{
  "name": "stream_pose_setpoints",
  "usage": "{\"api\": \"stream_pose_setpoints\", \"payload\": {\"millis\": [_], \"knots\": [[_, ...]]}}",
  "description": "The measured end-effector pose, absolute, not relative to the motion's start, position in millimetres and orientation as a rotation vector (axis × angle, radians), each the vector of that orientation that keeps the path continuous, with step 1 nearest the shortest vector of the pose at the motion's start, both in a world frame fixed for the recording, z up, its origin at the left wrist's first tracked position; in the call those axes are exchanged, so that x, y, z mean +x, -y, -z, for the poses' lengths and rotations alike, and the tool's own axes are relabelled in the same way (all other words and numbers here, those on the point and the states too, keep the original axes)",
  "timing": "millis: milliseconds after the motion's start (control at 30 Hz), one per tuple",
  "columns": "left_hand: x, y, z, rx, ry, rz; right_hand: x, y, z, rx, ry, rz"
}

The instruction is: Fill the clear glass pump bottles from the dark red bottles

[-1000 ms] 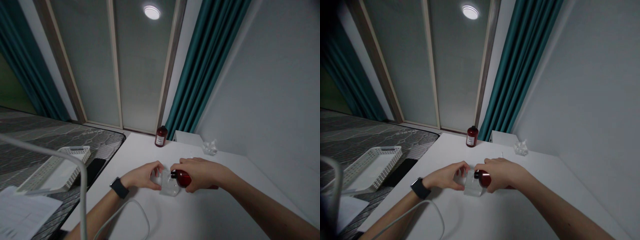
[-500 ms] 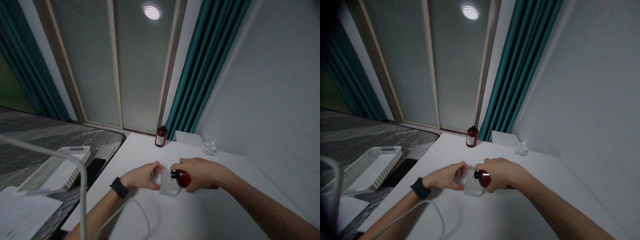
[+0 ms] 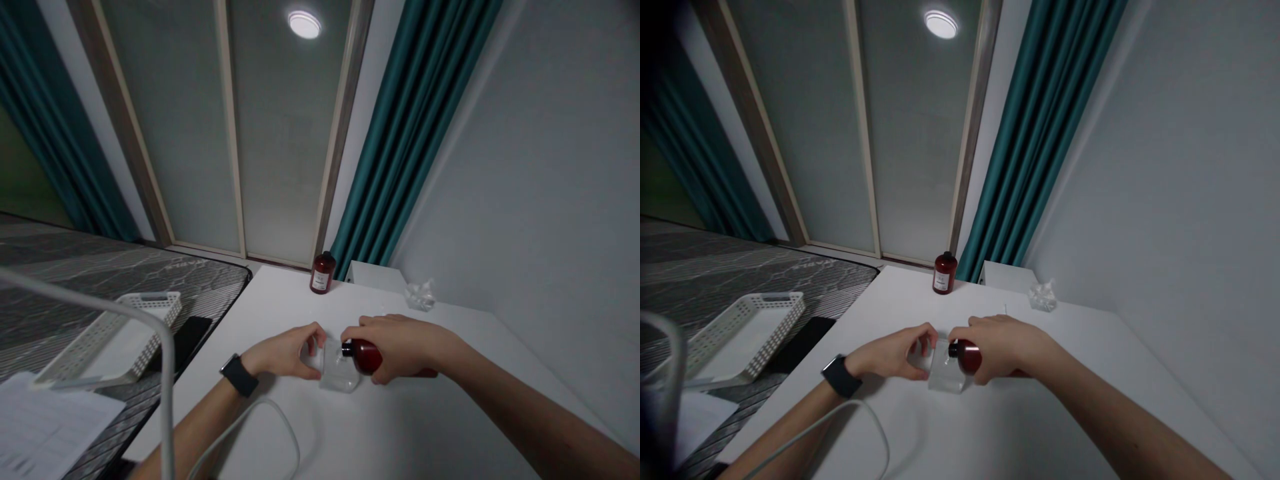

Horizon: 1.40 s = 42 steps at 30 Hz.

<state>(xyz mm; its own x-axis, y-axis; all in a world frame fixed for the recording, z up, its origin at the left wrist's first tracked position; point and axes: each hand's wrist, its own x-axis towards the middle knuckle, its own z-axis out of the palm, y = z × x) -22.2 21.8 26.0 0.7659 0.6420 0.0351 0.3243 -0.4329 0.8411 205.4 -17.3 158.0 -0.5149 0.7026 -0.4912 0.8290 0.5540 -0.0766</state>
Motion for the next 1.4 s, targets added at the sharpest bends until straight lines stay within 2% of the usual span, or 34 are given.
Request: {"api": "stream_pose_setpoints", "payload": {"millis": [1400], "knots": [[-22.0,-22.1,-24.2,2.072,-0.755,-0.418,201.4,13.2,-161.1,1.227,-2.362,0.402]]}}
